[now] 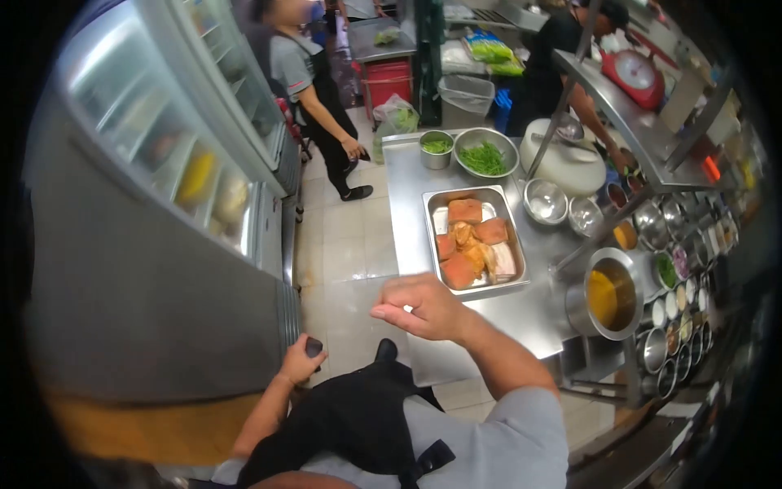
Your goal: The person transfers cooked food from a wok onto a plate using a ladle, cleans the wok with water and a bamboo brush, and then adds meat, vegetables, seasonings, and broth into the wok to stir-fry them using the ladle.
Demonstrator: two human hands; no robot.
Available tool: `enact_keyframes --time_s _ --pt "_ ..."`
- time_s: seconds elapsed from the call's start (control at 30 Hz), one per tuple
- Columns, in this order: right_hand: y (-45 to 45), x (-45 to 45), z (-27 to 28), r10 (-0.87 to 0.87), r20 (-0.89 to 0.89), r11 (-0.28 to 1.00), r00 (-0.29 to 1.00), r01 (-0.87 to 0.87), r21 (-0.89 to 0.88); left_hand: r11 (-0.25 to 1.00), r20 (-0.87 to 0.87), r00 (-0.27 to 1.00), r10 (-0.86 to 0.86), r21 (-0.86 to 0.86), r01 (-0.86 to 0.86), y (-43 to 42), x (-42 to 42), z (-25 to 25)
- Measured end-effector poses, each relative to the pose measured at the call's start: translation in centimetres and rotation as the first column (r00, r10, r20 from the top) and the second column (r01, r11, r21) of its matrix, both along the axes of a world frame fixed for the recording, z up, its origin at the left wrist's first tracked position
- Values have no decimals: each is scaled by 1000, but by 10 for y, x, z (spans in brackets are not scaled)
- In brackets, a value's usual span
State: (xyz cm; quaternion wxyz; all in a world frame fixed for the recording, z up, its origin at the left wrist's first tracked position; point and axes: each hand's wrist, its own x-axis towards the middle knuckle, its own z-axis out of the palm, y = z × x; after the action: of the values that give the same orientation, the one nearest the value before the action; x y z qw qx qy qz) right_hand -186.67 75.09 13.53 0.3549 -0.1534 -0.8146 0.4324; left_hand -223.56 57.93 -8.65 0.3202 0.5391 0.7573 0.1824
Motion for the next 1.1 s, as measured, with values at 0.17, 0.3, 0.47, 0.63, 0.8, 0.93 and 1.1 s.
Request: enact_keyframes --time_s 0.17,0.3,0.47,0.63,0.8,0.93,1.1 --pt "77 -45 120 20 -321 891 947 129 436 978 46 982 -184 -90 188 70 -57 -16" --pt "99 -115 178 -29 -451 710 892 336 619 913 83 995 -48 -401 78 162 -55 82" --pt "174 -173 194 -211 -249 704 945 324 632 994 79 997 -21 -106 30 262 -130 4" --pt "297 -246 195 -394 -111 654 912 363 663 999 208 977 -43 2 44 455 -204 -55" --pt "437 -277 192 -514 -228 588 827 534 608 974 227 948 -222 17 224 667 -253 -28" --pt "520 -250 151 -838 -319 421 443 896 138 878 172 861 -478 55 476 823 -235 35" --pt "582 -207 15 -935 282 218 212 976 -12 668 50 680 -731 253 700 985 -188 54"
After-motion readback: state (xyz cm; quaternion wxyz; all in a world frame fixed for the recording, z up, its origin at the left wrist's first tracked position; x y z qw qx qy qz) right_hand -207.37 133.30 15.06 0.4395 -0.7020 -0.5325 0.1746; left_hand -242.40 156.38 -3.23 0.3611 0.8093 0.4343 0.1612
